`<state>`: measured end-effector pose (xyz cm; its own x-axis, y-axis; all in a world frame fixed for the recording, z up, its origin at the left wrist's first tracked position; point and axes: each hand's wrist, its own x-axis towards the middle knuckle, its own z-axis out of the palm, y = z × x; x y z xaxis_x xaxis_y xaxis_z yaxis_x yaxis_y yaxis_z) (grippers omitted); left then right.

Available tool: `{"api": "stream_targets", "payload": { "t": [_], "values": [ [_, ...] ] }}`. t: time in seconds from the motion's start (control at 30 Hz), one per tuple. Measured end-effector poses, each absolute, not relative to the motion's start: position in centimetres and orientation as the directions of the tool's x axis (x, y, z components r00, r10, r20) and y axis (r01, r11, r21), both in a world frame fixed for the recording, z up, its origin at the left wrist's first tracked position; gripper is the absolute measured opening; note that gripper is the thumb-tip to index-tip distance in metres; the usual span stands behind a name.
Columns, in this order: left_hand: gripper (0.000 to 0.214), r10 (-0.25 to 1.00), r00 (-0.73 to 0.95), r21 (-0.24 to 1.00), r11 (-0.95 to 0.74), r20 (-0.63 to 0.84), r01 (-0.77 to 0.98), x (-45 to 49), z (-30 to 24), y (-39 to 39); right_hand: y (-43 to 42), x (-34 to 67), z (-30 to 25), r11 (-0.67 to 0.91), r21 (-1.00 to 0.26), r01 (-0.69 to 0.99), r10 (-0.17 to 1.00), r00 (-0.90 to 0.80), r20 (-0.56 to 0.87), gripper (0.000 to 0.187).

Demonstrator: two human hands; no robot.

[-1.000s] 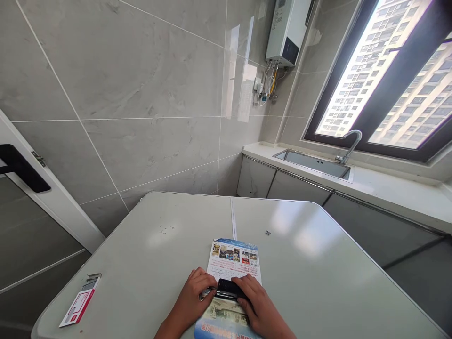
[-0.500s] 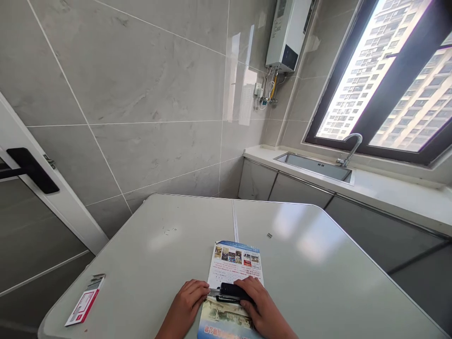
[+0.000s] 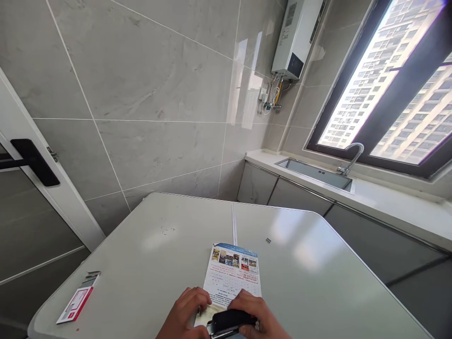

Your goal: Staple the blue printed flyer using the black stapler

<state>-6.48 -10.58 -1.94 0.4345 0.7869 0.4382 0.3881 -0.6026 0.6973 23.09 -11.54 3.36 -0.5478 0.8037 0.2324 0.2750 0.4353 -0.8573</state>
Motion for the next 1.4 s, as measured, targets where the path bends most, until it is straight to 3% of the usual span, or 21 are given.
{"api": "stream_targets", "payload": {
  "t": [0.1, 0.23, 0.43, 0.63, 0.8, 0.93, 1.4],
  "values": [
    [0.027, 0.794, 0.435, 0.72, -0.587, 0.424, 0.369, -5.2, -2.9, -10.6, -11.8, 21.5, 2.6, 0.451, -0.857, 0.249, 0.804, -0.531, 0.268, 0.055],
    [0.018, 0.793, 0.473, 0.707, -0.582, 0.385, 0.401, -4.4, -2.2, -11.0, -12.9, 21.2, 2.7, 0.396, -0.868, 0.3, 0.856, -0.464, 0.23, 0.043],
    [0.017, 0.777, 0.533, 0.691, -0.588, 0.335, 0.421, -3.4, -0.1, -10.3, -14.4, 22.8, 2.4, 0.356, -0.881, 0.311, 0.907, -0.343, 0.245, 0.043],
    [0.034, 0.808, 0.49, 0.452, -0.589, 0.326, 0.671, -3.0, -1.9, -8.9, -14.3, 27.3, 0.0, 0.163, -0.916, 0.368, 0.987, -0.054, 0.154, 0.034],
    [0.048, 0.809, 0.539, 0.328, -0.587, 0.234, 0.74, -3.2, -4.0, -8.4, -13.2, 33.4, -1.7, 0.066, -0.81, 0.582, 0.955, 0.199, 0.221, 0.035],
    [0.048, 0.824, 0.532, 0.327, -0.566, 0.196, 0.757, -3.0, -4.3, -8.5, -12.5, 35.3, -2.0, 0.108, -0.743, 0.66, 0.959, 0.127, 0.252, 0.035],
    [0.048, 0.837, 0.513, 0.36, -0.546, 0.193, 0.757, -3.0, -3.6, -8.6, -8.9, 37.2, -2.0, 0.291, -0.662, 0.691, 0.942, -0.084, 0.326, 0.031]
  ]
}}
